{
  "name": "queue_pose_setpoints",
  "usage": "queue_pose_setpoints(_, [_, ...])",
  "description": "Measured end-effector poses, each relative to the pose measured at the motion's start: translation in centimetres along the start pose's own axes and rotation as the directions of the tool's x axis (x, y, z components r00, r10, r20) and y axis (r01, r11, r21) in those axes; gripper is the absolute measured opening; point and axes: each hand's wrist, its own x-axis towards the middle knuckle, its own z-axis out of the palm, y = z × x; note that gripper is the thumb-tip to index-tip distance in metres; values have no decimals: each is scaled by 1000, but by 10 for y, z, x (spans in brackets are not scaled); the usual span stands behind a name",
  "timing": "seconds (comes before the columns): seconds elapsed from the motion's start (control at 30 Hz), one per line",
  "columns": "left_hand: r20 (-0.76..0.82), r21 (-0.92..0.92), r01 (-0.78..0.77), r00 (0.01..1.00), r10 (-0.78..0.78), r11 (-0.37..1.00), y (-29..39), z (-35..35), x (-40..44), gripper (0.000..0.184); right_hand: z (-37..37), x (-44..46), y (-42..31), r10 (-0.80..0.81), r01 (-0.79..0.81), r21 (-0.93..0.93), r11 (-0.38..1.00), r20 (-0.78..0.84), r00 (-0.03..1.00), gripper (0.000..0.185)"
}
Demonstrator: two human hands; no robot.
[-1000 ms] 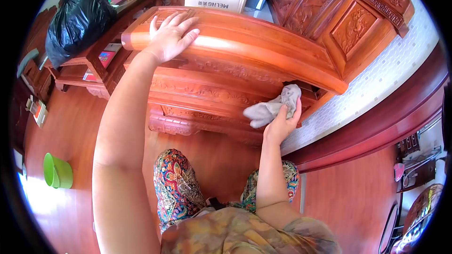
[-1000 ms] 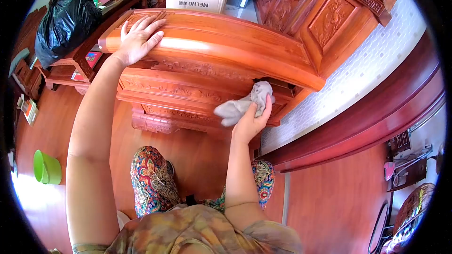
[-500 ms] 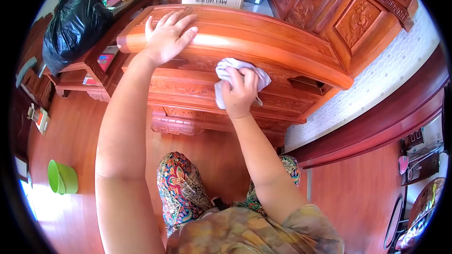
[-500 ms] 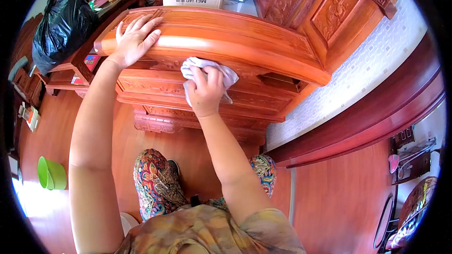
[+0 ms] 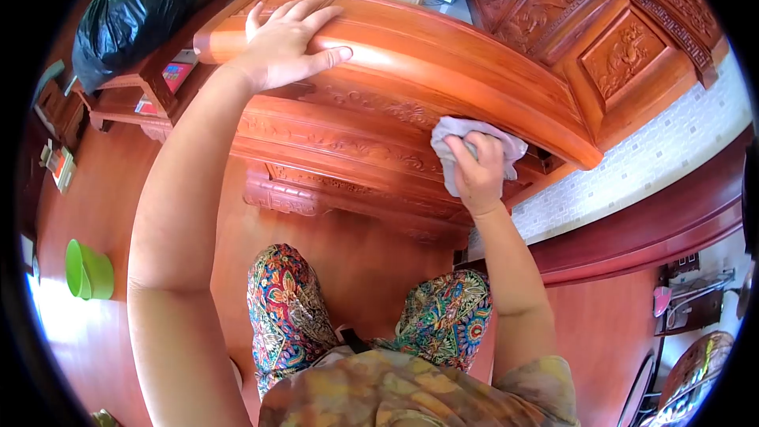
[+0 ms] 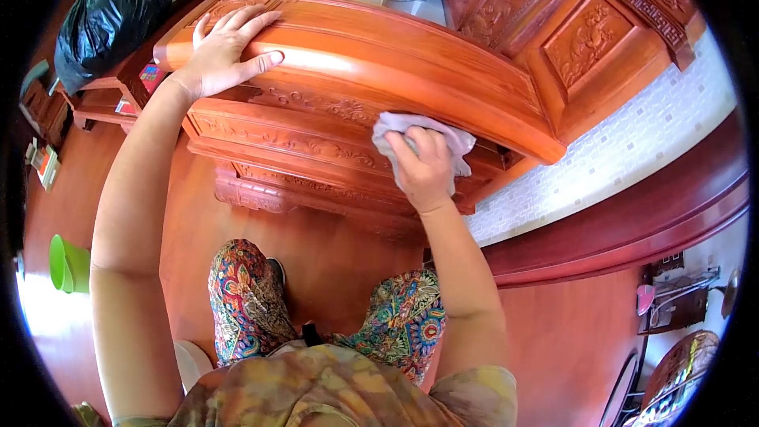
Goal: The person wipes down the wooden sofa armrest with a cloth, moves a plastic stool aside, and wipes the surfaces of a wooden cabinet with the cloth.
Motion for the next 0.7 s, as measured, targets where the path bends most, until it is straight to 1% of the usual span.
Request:
queue_pose_setpoints(0.03, [1,-4,0,1000,0,1000,-1,0,0,69,6,6,-7,24,-24,7,1000,-1,1000,26])
queue_pose_setpoints(0.07, [5,-7,2,1000,-2,1000,-1,1,1,69,13,12,-13,15,-14,56,998,-16,1000,27])
queue_pose_setpoints(0.13, [8,14,-10,1000,10,1000,-4,2,1,68,24,33,-36,-13,-4,185,983,90,996,34])
queue_pose_setpoints(0.17, [-9,17,-14,1000,14,1000,-6,5,1,67,34,41,-45,-43,18,245,969,98,994,35])
queue_pose_setpoints(0.2, [-4,21,-25,1000,25,999,-5,5,0,67,40,47,-53,-48,19,279,960,98,994,32])
queue_pose_setpoints(0.27, [21,7,-25,999,25,1000,-6,1,1,67,36,50,-53,-39,-12,297,955,164,986,31])
queue_pose_setpoints(0.3, [61,6,-21,998,21,1000,-8,0,2,68,33,45,-48,-37,-11,264,964,176,984,31])
queue_pose_setpoints(0.33, [55,6,-10,998,10,1000,-8,-2,2,68,27,35,-38,-38,-7,232,973,190,981,32])
queue_pose_setpoints(0.37, [42,6,-17,999,17,1000,-8,-1,1,68,16,25,-28,9,-40,185,982,166,986,32])
queue_pose_setpoints(0.4, [31,3,-25,999,24,1000,-7,0,-1,69,12,6,-11,23,-34,108,994,99,995,34])
queue_pose_setpoints(0.43, [31,-17,-16,999,16,1000,-4,-1,-1,69,2,-8,2,56,-62,76,995,81,995,36])
queue_pose_setpoints(0.53, [-9,-3,-5,1000,4,1000,-3,3,1,68,-2,-6,5,63,-68,88,994,57,996,35])
queue_pose_setpoints(0.63, [-28,8,1,1000,0,1000,-4,6,0,69,29,13,-22,20,-19,114,993,-12,1000,32])
queue_pose_setpoints(0.67, [-36,16,-6,999,7,1000,-4,5,-1,69,38,26,-35,-10,3,156,988,42,999,31])
queue_pose_setpoints(0.7, [-38,23,-14,999,15,1000,-4,3,0,69,46,40,-49,-30,17,193,981,61,998,30])
